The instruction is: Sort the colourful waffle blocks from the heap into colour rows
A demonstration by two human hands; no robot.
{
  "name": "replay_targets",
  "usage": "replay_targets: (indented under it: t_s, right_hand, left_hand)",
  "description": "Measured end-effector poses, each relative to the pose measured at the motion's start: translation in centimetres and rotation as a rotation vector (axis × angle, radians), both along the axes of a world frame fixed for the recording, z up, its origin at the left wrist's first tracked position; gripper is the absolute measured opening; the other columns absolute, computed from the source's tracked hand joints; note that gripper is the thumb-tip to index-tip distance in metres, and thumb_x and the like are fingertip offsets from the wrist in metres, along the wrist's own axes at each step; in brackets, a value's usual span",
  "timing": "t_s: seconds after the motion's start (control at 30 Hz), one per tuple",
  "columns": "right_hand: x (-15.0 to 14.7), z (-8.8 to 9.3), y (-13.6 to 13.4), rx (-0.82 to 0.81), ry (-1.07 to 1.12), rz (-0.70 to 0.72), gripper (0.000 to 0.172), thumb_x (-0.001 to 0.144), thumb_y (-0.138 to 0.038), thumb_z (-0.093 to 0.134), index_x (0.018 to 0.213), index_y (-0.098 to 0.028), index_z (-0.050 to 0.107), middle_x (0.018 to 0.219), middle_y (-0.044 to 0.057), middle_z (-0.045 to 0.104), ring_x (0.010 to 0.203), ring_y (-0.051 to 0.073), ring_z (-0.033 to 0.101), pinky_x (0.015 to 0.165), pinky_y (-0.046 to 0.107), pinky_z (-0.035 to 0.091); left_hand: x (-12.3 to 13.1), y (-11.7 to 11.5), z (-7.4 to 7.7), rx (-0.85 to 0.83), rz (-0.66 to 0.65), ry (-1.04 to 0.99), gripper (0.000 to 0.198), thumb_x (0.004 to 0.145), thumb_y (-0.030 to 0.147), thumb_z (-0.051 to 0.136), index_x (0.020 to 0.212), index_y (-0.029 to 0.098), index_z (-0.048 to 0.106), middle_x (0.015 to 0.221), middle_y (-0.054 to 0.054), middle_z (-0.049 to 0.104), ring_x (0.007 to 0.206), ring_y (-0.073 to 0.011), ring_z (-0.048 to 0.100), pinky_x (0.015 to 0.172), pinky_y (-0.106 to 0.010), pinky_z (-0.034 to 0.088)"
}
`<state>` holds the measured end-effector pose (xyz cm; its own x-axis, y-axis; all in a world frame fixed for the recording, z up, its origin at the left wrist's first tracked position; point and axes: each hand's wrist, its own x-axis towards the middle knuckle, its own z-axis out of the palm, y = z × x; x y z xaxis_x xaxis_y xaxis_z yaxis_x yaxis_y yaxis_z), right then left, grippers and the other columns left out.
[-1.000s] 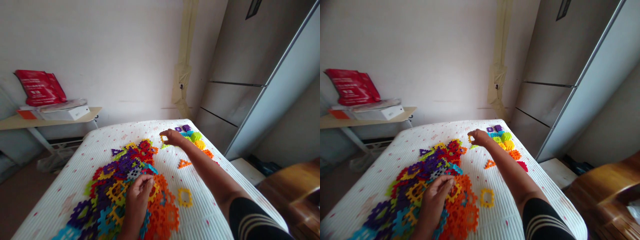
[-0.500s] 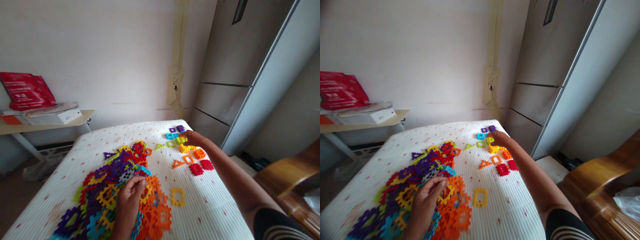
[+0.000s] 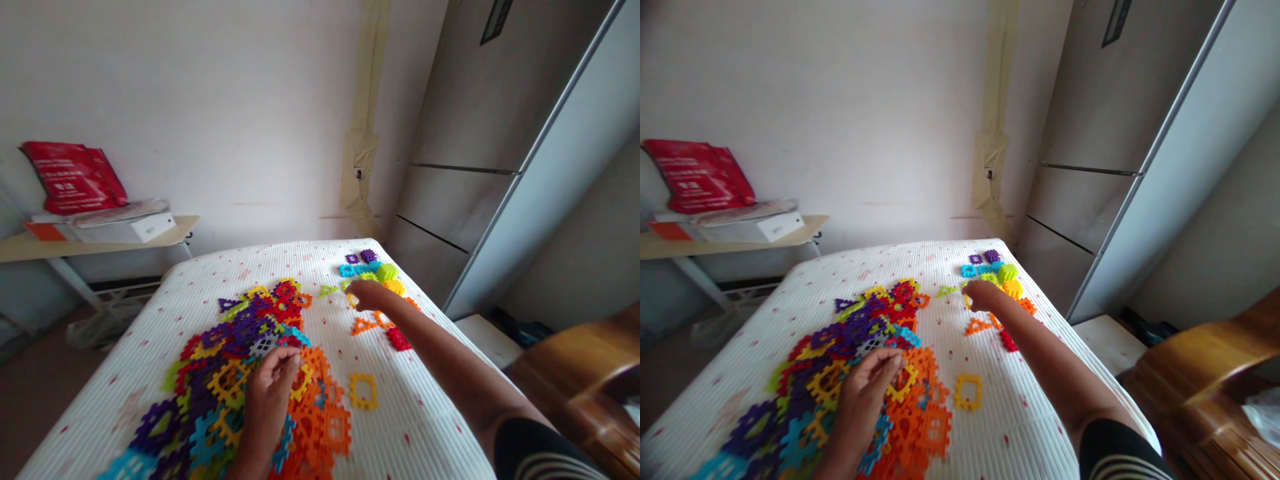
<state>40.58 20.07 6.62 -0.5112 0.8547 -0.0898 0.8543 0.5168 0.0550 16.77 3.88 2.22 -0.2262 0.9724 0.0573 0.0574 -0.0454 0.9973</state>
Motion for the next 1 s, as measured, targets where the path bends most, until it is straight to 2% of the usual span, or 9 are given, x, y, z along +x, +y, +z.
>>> replay_targets:
  t_s: [0.33, 0.7, 0.83, 1.0]
  right_hand:
    - [-0.1, -1.6, 0.3, -0.031, -0.049, -0.005, 0.038, 0.064, -0.013, 0.067, 0.102, -0.02, 0.065, 0.1, 0.007, 0.066, 0.091, 0.022, 0.061, 0.079, 0.03, 0.045]
    - [-0.9, -2.1, 0.4, -0.047, -0.08, -0.036, 0.034, 0.066, -0.011, 0.065, 0.1, -0.011, 0.065, 0.102, 0.014, 0.065, 0.09, 0.024, 0.062, 0.079, 0.03, 0.047]
    - [-1.3, -1.6, 0.1, -0.031, -0.09, -0.05, 0.036, 0.064, -0.011, 0.068, 0.1, -0.01, 0.065, 0.104, 0.015, 0.064, 0.093, 0.025, 0.061, 0.08, 0.03, 0.046]
    - [-3.1, 0.3, -0.5, 0.05, -0.029, -0.056, 0.032, 0.072, -0.014, 0.059, 0.104, -0.015, 0.062, 0.104, 0.012, 0.064, 0.093, 0.023, 0.061, 0.077, 0.03, 0.046]
  left_hand:
    - [0.1, -0.1, 0.0, -0.012, -0.013, -0.023, 0.028, 0.068, 0.043, 0.061, 0.076, 0.016, 0.062, 0.062, 0.0, 0.059, 0.058, -0.0128, 0.052, 0.054, -0.021, 0.043]
    - [0.2, -0.1, 0.3, 0.011, -0.003, -0.014, 0.025, 0.068, 0.04, 0.062, 0.075, 0.016, 0.062, 0.059, 0.001, 0.057, 0.057, -0.013, 0.052, 0.054, -0.022, 0.042]
    - [0.2, 0.0, 0.4, 0.003, 0.014, 0.001, 0.025, 0.067, 0.039, 0.062, 0.075, 0.016, 0.064, 0.06, 0.0, 0.059, 0.058, -0.0137, 0.054, 0.055, -0.022, 0.043]
    - [0.3, -0.1, 0.6, 0.015, 0.012, -0.002, 0.024, 0.066, 0.038, 0.062, 0.074, 0.016, 0.065, 0.063, -0.001, 0.062, 0.059, -0.0142, 0.056, 0.055, -0.022, 0.044]
